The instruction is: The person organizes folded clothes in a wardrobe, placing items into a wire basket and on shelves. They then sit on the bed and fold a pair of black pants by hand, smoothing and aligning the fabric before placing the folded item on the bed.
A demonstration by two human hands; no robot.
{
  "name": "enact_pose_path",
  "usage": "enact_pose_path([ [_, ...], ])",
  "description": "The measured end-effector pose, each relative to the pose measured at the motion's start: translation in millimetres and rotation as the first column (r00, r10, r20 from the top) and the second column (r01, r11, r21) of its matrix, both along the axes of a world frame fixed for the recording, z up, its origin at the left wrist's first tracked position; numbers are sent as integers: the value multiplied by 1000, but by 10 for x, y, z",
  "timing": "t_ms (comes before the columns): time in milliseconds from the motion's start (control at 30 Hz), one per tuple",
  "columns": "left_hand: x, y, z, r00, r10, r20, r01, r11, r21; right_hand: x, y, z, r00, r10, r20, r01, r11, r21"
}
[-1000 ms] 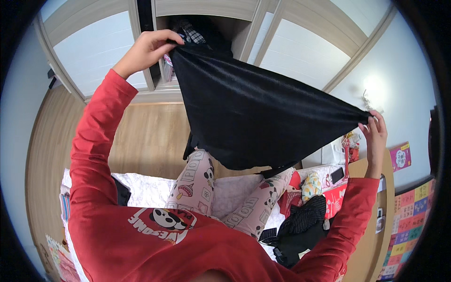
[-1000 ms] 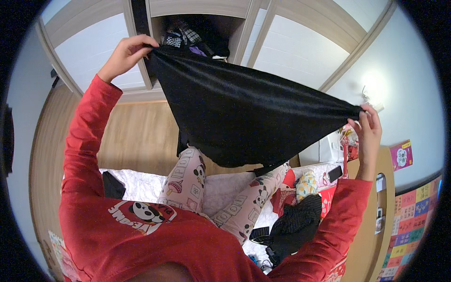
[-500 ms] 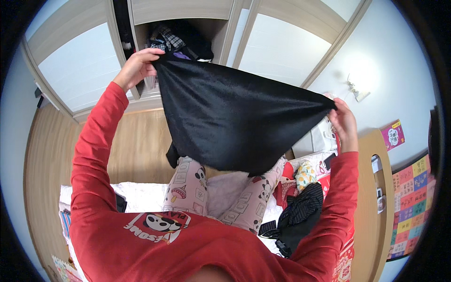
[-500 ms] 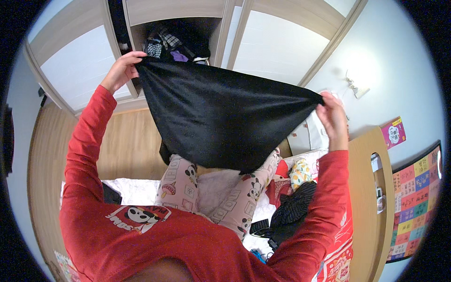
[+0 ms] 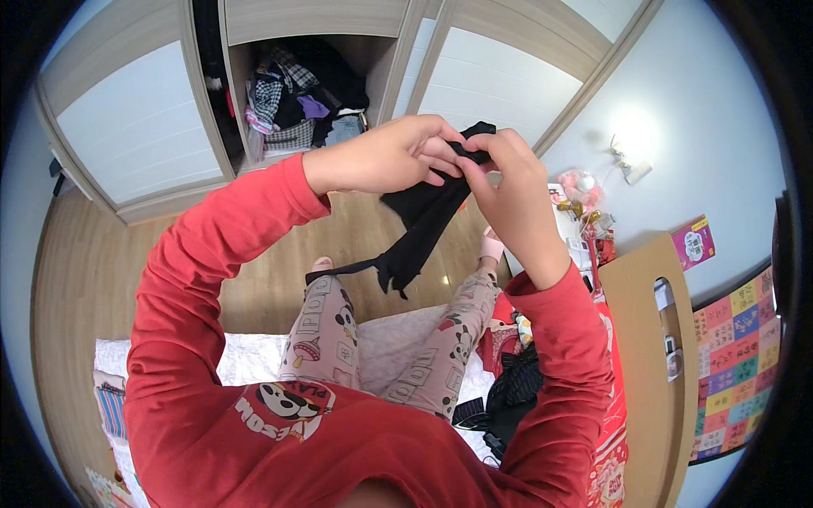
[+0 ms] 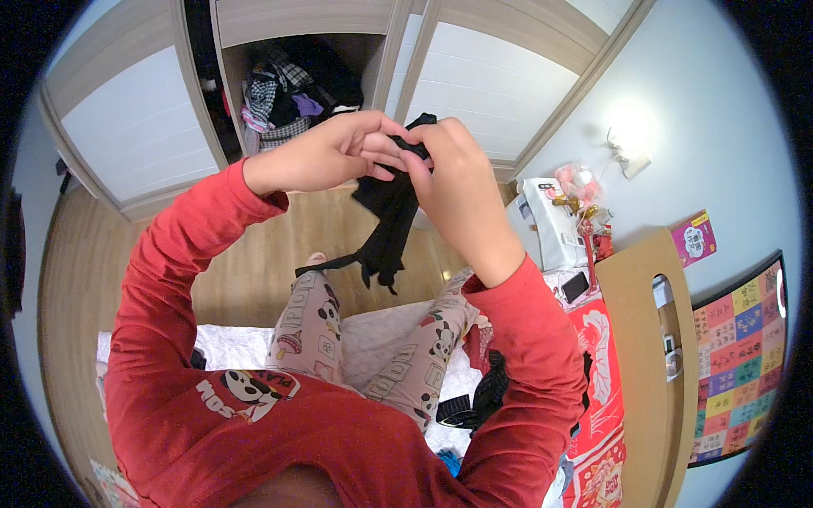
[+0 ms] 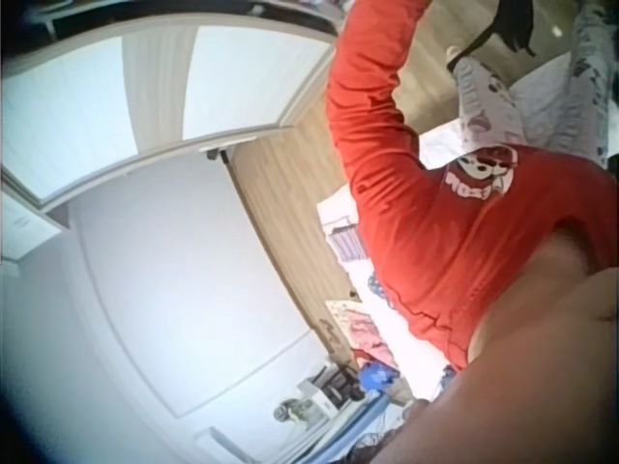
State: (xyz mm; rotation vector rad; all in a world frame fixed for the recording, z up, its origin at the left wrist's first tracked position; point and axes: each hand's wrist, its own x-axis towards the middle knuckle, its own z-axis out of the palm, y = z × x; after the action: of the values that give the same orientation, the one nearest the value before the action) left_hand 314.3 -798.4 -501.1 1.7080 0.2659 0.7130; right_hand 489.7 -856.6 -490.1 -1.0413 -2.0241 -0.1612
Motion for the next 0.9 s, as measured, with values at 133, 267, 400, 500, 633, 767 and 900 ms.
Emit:
enact_pose_path([
  [133, 69, 53, -26, 999, 14, -41, -12, 999, 48, 59, 45, -26, 996, -46, 82, 43, 998, 34],
  [267, 53, 75, 100, 939, 125, -321, -43, 968, 249, 221, 146, 72, 968, -41, -247, 23, 997, -75],
  [400, 48, 170, -202, 917, 264, -298, -60, 831, 553, 455, 209, 385, 759, 55, -649, -171, 978, -117],
  [500, -48, 192, -224, 884, 386, -262, -105, 711, 695, 749, 307, 569, 585, 115, -803, -292, 953, -76],
  [633, -137, 220, -109, 844, 515, 150, -328, 276, 903, 953, 305, 670, 540, 166, -825, -351, 936, -41],
  [767, -152, -7, 182, 881, 333, 335, -369, 42, 929, 1059, 287, 573, 508, 159, -847, -364, 930, -44],
  [900, -138, -242, 267, 980, 150, 132, -131, -14, 991, 1056, 298, 439, 470, 191, -862, -450, 892, -48],
])
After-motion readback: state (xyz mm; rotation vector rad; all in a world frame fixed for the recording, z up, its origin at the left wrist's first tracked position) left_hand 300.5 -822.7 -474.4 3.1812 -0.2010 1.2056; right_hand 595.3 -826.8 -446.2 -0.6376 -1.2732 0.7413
